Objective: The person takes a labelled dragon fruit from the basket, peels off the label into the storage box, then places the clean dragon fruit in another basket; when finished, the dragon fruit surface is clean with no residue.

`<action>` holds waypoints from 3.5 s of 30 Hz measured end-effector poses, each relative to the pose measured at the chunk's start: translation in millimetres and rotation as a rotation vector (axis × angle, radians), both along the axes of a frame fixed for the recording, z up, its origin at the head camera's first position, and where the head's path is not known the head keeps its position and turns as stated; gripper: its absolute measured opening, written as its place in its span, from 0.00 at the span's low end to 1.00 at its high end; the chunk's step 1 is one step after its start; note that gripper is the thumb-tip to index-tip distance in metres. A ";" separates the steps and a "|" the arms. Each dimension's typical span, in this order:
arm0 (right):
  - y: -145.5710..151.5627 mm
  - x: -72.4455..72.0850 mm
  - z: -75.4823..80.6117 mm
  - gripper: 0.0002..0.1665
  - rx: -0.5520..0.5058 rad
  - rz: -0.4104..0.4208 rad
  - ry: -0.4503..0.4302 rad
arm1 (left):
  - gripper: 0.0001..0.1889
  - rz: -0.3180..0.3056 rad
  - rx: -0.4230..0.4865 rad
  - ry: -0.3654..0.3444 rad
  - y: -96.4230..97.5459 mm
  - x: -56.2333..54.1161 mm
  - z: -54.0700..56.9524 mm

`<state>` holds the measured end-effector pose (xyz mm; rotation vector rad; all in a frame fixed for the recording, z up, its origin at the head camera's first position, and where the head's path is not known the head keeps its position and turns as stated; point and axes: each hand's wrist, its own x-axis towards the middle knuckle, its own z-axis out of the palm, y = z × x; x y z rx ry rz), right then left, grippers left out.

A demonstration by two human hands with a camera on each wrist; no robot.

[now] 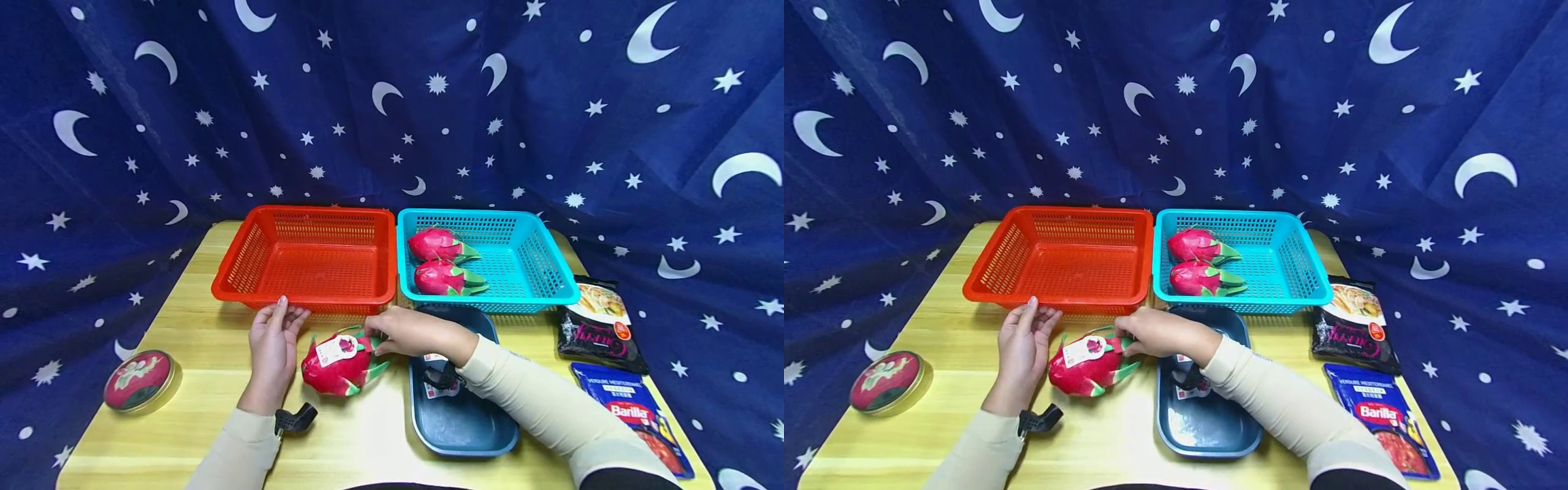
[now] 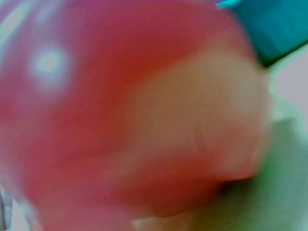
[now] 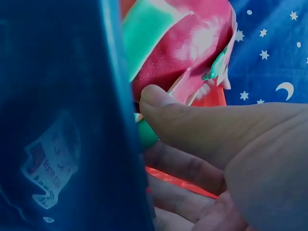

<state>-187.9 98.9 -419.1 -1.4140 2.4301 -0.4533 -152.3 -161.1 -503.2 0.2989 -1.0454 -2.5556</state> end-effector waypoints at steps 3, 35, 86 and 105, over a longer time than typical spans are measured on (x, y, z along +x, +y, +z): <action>0.6 -1.2 -1.3 0.13 -0.001 0.012 0.002 | 0.13 -0.091 -0.194 -0.009 7.6 7.7 -1.1; -11.6 0.4 5.1 0.14 -0.088 -0.030 -0.014 | 0.34 -0.636 -0.960 0.040 -2.9 39.4 -4.6; 101.5 46.9 38.8 0.02 -0.442 -0.308 -0.459 | 0.35 -0.644 -0.927 0.049 1.9 38.2 -3.1; 121.4 74.1 -5.6 0.14 -0.055 -0.291 -0.558 | 0.35 -0.635 -0.928 0.023 1.0 38.7 -3.1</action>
